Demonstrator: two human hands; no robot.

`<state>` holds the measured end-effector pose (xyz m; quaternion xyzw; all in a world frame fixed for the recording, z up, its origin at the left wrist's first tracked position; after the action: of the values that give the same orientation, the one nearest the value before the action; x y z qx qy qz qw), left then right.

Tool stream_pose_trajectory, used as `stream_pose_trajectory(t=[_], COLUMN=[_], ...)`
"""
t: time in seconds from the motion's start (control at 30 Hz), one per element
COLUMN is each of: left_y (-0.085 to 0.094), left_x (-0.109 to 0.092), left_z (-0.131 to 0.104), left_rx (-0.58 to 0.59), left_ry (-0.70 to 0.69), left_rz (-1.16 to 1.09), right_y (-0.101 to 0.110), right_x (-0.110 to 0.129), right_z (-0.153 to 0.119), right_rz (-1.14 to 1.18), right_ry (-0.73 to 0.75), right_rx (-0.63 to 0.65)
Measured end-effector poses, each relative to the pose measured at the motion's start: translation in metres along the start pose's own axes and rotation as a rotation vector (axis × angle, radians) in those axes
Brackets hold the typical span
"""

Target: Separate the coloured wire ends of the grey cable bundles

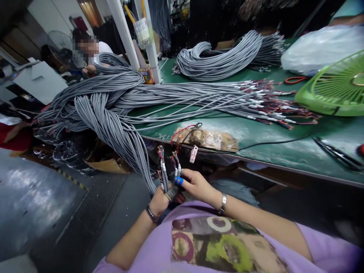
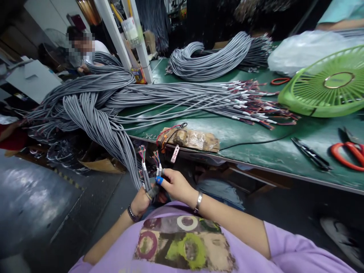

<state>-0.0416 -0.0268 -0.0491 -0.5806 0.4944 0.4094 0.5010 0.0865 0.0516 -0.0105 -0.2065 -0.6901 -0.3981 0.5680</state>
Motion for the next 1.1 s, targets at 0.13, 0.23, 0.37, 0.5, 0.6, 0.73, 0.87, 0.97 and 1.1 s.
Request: stream_pose_trajectory(t=[0.13, 0.23, 0.37, 0.5, 0.6, 0.73, 0.87, 0.97, 1.1], left_y=[0.000, 0.004, 0.011, 0.005, -0.007, -0.019, -0.021, -0.020, -0.018], left_x=[0.001, 0.002, 0.002, -0.006, -0.018, -0.030, -0.028, -0.021, -0.017], left_z=[-0.003, -0.003, 0.002, 0.013, 0.020, 0.023, 0.021, 0.018, 0.015], left_rx=[0.043, 0.052, -0.121, -0.203, -0.157, -0.069, -0.050, -0.072, -0.064], left_ry=[-0.014, -0.066, -0.143, -0.167, -0.224, -0.275, -0.190, -0.056, -0.029], left_rz=[0.031, 0.059, -0.037, -0.142, -0.012, 0.131, 0.179, 0.238, 0.313], right_y=[0.000, 0.000, 0.001, -0.001, -0.004, -0.002, 0.010, 0.024, 0.029], right_x=[0.000, -0.001, -0.003, -0.008, -0.011, -0.008, 0.002, 0.004, -0.003], right_z=[0.001, 0.000, -0.003, -0.003, -0.003, -0.008, -0.015, -0.015, -0.012], right_rz=[0.171, 0.244, 0.131, 0.061, 0.078, 0.188, 0.237, 0.247, 0.322], right_ry=[-0.026, -0.064, -0.028, 0.016, -0.035, -0.085, -0.100, -0.125, -0.228], right_rx=[0.031, 0.075, 0.105, 0.066, 0.021, 0.065, 0.180, 0.134, 0.084])
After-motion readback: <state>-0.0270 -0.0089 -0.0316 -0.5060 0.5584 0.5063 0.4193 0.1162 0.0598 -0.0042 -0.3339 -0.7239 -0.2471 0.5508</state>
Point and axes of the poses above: each hand's wrist, its own z-axis towards the middle knuckle, its own y-axis out of the back of the hand, x = y × z, the point moved 2 cm from there along z, towards the middle knuckle, and after that the axes turned 7 degrees about -y, right-handed, at the moved point
